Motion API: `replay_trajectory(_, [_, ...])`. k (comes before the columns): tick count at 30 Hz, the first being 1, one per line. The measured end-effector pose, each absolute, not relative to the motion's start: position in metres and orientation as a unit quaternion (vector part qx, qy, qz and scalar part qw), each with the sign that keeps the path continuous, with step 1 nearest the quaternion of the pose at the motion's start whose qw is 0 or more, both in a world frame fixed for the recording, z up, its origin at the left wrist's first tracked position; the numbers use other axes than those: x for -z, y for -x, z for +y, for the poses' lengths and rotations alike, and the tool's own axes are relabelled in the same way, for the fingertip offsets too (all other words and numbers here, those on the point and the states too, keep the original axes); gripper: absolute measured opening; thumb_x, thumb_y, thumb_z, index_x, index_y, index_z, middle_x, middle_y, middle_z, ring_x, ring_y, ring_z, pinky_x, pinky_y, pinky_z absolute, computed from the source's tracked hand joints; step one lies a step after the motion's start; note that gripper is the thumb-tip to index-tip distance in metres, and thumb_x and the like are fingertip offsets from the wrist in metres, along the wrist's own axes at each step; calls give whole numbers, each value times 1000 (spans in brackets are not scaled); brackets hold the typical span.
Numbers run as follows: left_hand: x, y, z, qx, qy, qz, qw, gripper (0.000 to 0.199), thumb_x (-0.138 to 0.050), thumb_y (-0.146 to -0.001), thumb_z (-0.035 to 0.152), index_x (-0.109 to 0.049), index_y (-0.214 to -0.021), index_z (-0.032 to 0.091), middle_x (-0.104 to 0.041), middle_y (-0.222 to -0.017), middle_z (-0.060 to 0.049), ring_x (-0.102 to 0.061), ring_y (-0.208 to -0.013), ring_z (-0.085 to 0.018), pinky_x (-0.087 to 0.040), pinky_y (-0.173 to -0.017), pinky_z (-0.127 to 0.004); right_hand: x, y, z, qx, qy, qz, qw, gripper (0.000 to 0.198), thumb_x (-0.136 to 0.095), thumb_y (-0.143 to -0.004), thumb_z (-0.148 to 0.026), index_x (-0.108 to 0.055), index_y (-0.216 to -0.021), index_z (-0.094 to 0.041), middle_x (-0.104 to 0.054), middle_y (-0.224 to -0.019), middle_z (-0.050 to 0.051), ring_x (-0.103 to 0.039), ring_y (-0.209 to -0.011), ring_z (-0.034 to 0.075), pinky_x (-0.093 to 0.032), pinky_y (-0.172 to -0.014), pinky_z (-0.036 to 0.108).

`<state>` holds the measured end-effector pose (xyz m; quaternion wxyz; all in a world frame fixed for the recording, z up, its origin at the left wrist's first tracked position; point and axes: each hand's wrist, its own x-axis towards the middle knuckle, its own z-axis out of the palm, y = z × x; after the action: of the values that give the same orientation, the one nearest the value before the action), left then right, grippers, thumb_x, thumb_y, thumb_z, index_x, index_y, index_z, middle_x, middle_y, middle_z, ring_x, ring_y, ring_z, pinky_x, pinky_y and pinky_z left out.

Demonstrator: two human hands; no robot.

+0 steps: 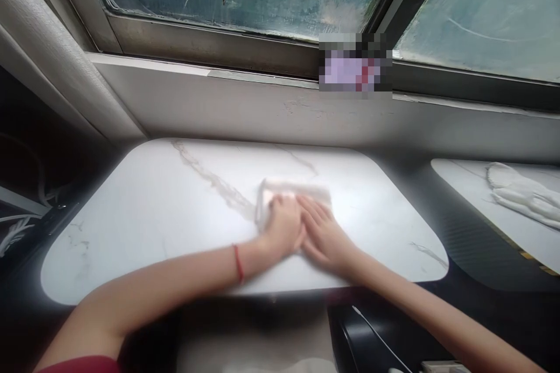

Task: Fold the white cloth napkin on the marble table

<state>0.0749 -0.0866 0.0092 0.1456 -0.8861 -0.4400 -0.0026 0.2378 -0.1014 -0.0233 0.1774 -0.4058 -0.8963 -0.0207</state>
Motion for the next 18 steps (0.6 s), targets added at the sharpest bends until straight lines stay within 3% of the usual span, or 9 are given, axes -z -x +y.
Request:
replay_trajectory(3, [2, -87, -125, 29, 906, -378, 188, 60, -35, -99, 44, -59, -130, -1, -67, -114, -24, -62, -102, -35, -47, -82, -45, 16, -256, -153, 29, 417, -895, 158, 75, -42, -94, -29, -13, -161, -15, -34, -161, 18, -28, -151, 33, -36, -116, 56])
replay_trajectory(7, [10, -98, -119, 67, 925, -331, 175, 59, -34, -100, 40, -56, -134, -3, -64, -126, -25, -58, -116, -36, -44, -97, -45, 21, -274, -159, 36, 449, -876, 170, 65, -37, -96, -21, -22, -159, -18, -41, -157, 17, -35, -148, 30, -41, -114, 53])
replay_trajectory(12, [12, -114, -46, 98, 916, -380, 89, 54, -38, -100, 33, -50, -140, -1, -55, -141, -24, -51, -130, -33, -41, -105, -43, 40, -283, -76, 43, 487, -844, 219, 52, -32, -96, -21, -45, -144, -7, -49, -150, 21, -40, -145, 30, -37, -116, 53])
replay_trajectory(18, [16, -118, 37, 143, 854, -496, 64, 52, -39, -99, 30, -49, -141, 0, -53, -143, -24, -48, -134, -31, -35, -112, -42, 42, -274, 40, 38, 482, -849, 214, 57, -35, -91, -21, -46, -144, -4, -46, -153, 20, -39, -145, 28, -31, -119, 50])
